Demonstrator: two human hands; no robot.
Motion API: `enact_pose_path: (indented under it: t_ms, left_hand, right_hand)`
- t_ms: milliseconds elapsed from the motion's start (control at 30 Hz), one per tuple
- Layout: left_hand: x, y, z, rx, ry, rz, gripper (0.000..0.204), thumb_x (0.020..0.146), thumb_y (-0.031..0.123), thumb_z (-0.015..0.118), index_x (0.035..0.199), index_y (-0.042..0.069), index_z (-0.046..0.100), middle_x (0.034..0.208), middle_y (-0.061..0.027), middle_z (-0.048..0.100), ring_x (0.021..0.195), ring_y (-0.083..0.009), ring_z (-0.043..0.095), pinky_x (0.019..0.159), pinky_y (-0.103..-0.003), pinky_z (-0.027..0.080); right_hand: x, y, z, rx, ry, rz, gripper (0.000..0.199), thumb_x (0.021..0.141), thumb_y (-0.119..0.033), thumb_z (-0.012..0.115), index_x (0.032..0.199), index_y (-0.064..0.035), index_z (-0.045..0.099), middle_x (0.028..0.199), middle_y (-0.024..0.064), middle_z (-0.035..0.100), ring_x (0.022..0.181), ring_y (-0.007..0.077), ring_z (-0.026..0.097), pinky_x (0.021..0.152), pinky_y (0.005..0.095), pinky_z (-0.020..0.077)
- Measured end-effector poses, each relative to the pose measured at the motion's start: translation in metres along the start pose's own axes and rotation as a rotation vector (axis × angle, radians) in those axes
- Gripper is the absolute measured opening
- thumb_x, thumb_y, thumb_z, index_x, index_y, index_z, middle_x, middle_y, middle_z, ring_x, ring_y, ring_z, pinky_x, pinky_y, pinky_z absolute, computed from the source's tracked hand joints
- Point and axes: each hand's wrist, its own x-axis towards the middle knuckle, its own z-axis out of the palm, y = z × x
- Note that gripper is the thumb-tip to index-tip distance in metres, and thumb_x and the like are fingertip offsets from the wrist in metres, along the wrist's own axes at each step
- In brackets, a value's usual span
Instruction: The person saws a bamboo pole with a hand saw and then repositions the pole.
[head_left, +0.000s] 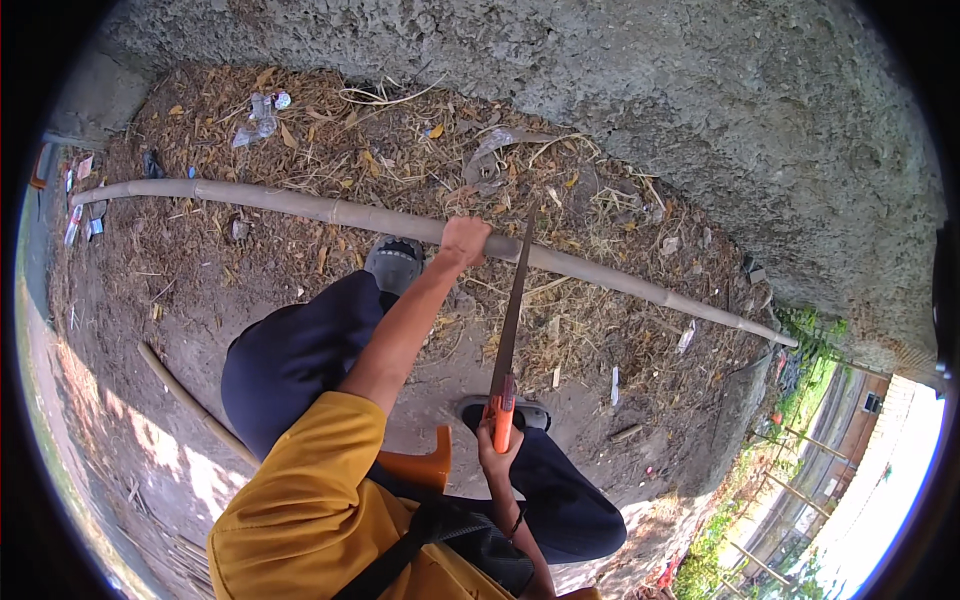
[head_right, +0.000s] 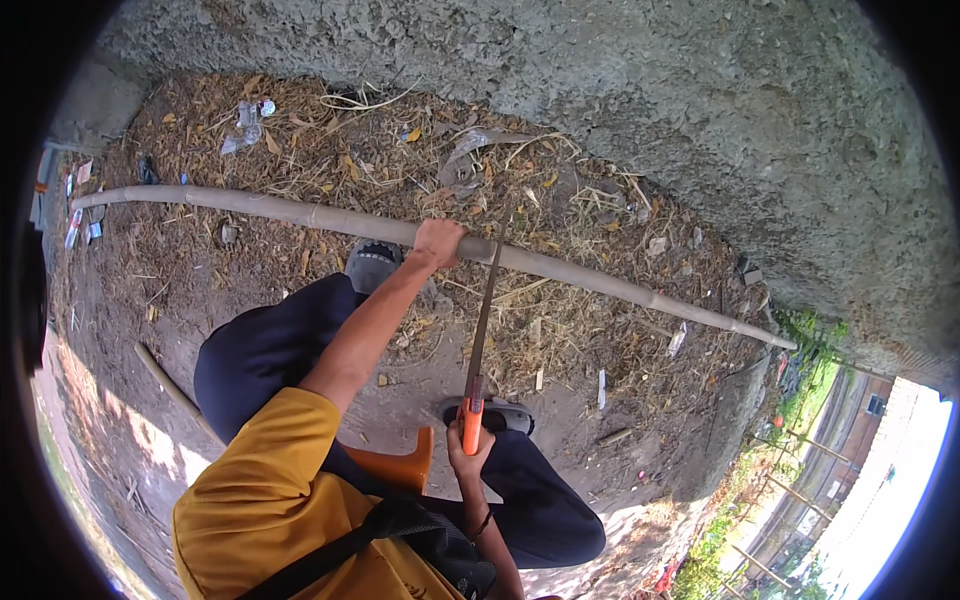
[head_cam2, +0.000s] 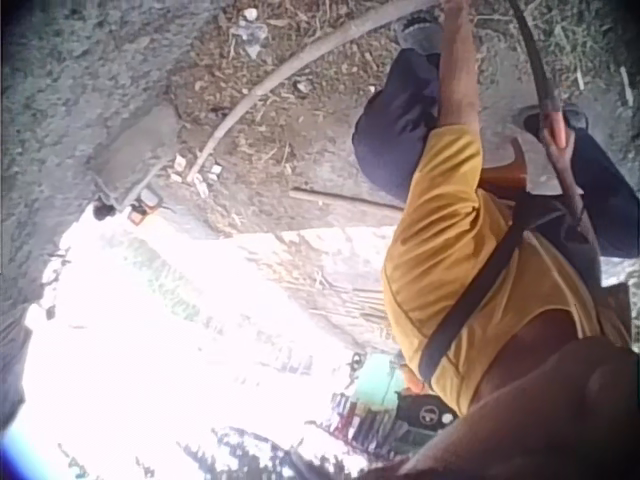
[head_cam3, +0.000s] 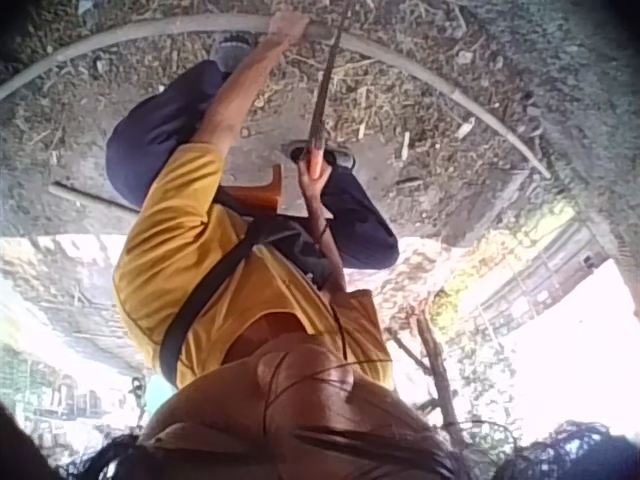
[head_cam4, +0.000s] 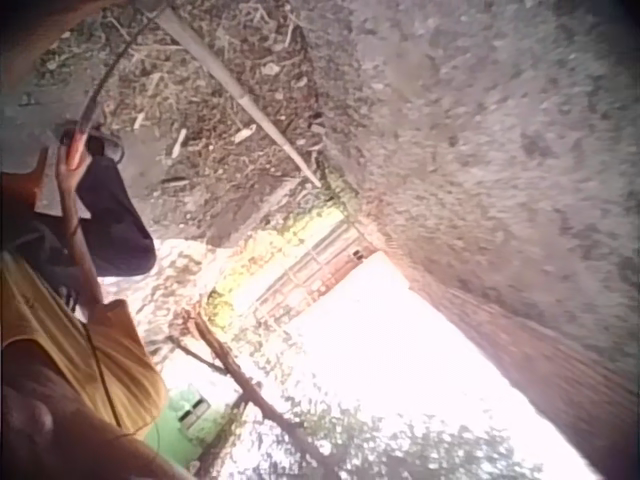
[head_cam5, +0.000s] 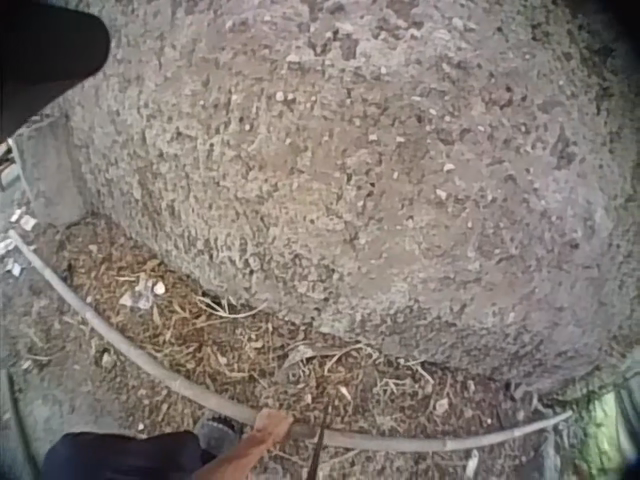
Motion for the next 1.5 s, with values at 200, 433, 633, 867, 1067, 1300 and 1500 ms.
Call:
enact_pose_path:
  t_ms: [200, 433, 633, 867, 1067, 1300, 1500]
  left_hand:
    - [0.006, 0.001, 0.000, 0.009, 0.049, -0.006, 0.035, 0.065, 0.023, 0.082, 0.098, 0.016, 0.076, 0.099, -0.0085, 0.074, 0.095, -0.0265, 0.072, 0.081, -0.041, 0.058]
    - [0.001, -0.012, 0.009, 0.035, 0.030, -0.014, 0.038, 0.065, 0.022, 0.081, 0.103, 0.018, 0.075, 0.097, -0.0088, 0.074, 0.092, -0.0281, 0.073, 0.078, -0.041, 0.059]
    - [0.003, -0.006, 0.007, 0.001, 0.018, -0.010, 0.038, 0.065, 0.022, 0.081, 0.102, 0.018, 0.076, 0.097, -0.0084, 0.074, 0.091, -0.0277, 0.073, 0.080, -0.040, 0.059]
    - [-0.002, -0.001, -0.002, 0.013, -0.020, -0.003, 0.041, 0.063, 0.026, 0.083, 0.102, 0.016, 0.075, 0.101, -0.0101, 0.073, 0.097, -0.0264, 0.072, 0.081, -0.040, 0.059]
    - [0.002, -0.006, -0.002, 0.014, -0.003, -0.010, 0.042, 0.063, 0.026, 0.084, 0.103, 0.016, 0.075, 0.100, -0.0096, 0.074, 0.095, -0.0271, 0.073, 0.080, -0.040, 0.059]
    - [0.001, -0.008, -0.001, 0.008, -0.006, -0.020, 0.042, 0.064, 0.027, 0.085, 0.104, 0.018, 0.075, 0.100, -0.0099, 0.074, 0.094, -0.0278, 0.073, 0.081, -0.041, 0.059]
    - [0.002, -0.004, -0.005, 0.016, -0.003, 0.001, 0.038, 0.065, 0.026, 0.085, 0.101, 0.016, 0.076, 0.099, -0.0105, 0.074, 0.093, -0.0280, 0.073, 0.080, -0.041, 0.059]
  right_hand:
    - [0.085, -0.011, 0.011, 0.031, 0.015, 0.007, 0.020, 0.085, 0.002, 0.065, 0.070, -0.0041, 0.054, 0.063, -0.0069, 0.050, 0.057, 0.0022, 0.043, 0.052, 0.0240, 0.0359]
    - [-0.003, -0.029, 0.000, 0.157, 0.066, 0.158, 0.022, 0.084, 0.006, 0.060, 0.105, 0.0041, 0.070, 0.076, -0.0030, 0.060, 0.067, 0.0033, 0.052, 0.073, 0.0204, 0.0483]
    - [0.076, -0.007, 0.010, 0.082, -0.061, 0.073, 0.022, 0.090, 0.002, 0.057, 0.071, -0.0064, 0.049, 0.068, -0.0002, 0.054, 0.056, 0.0071, 0.051, 0.067, 0.0254, 0.0551]
    - [-0.013, -0.011, -0.012, 0.030, 0.050, 0.083, 0.007, 0.084, -0.001, 0.066, 0.080, 0.0016, 0.061, 0.069, -0.0039, 0.056, 0.064, 0.0033, 0.051, 0.060, 0.0224, 0.0437]
    - [0.080, -0.034, 0.014, -0.030, -0.008, 0.071, 0.025, 0.086, 0.005, 0.061, 0.067, -0.0036, 0.047, 0.070, -0.0004, 0.052, 0.066, 0.0060, 0.052, 0.071, 0.0277, 0.0529]
    - [0.056, -0.060, 0.004, 0.030, -0.014, 0.020, 0.028, 0.087, 0.004, 0.062, 0.067, -0.0056, 0.045, 0.066, -0.0032, 0.046, 0.061, 0.0053, 0.045, 0.065, 0.0246, 0.0475]
    - [0.001, -0.071, -0.019, -0.109, 0.005, 0.171, 0.014, 0.091, -0.002, 0.065, 0.078, 0.0004, 0.061, 0.070, -0.0014, 0.055, 0.068, 0.0049, 0.053, 0.066, 0.0235, 0.0478]
